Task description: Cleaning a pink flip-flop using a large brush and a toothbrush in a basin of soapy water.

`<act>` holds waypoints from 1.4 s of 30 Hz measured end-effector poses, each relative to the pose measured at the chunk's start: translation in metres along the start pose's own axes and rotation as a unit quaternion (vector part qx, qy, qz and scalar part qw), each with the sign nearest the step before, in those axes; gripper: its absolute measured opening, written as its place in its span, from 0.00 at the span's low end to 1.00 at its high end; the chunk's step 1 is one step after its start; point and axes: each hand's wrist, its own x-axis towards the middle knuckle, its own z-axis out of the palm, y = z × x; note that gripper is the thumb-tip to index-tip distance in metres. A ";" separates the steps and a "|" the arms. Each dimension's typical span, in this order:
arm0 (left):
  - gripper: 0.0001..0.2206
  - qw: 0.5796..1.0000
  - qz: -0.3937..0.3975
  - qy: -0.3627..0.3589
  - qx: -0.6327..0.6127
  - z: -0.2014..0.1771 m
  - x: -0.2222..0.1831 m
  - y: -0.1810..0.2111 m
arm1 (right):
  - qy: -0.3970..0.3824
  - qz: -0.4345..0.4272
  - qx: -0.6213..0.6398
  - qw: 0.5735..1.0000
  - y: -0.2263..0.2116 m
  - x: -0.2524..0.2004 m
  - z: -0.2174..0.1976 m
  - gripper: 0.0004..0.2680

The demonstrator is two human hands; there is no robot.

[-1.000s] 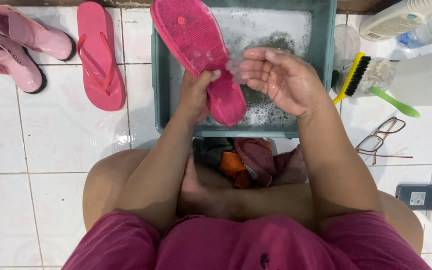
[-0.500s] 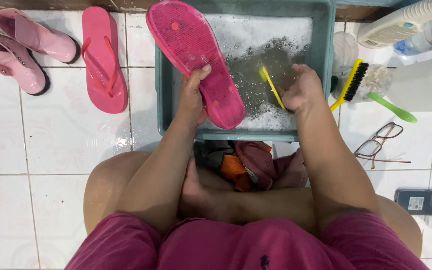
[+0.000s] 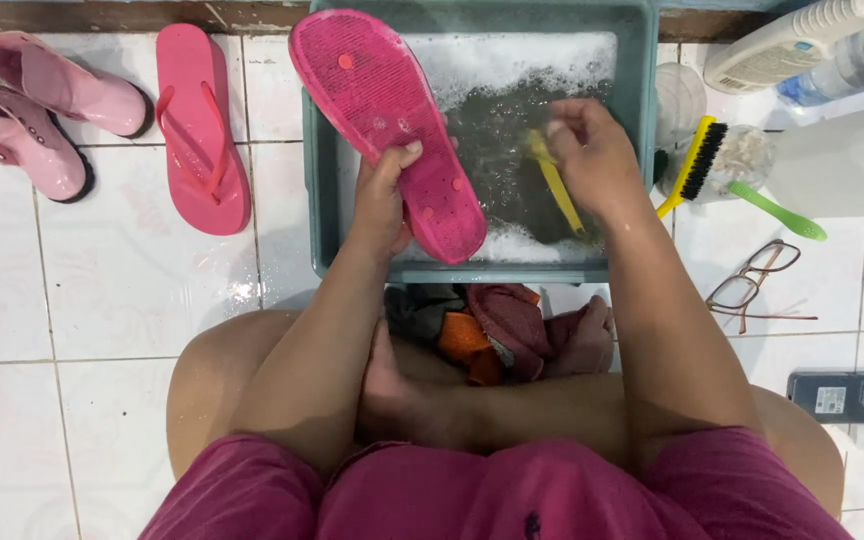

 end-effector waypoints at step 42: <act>0.21 0.982 0.082 0.083 0.145 -0.008 -0.010 0.007 | 0.147 0.193 -0.488 0.838 -0.075 -0.160 -0.072 0.27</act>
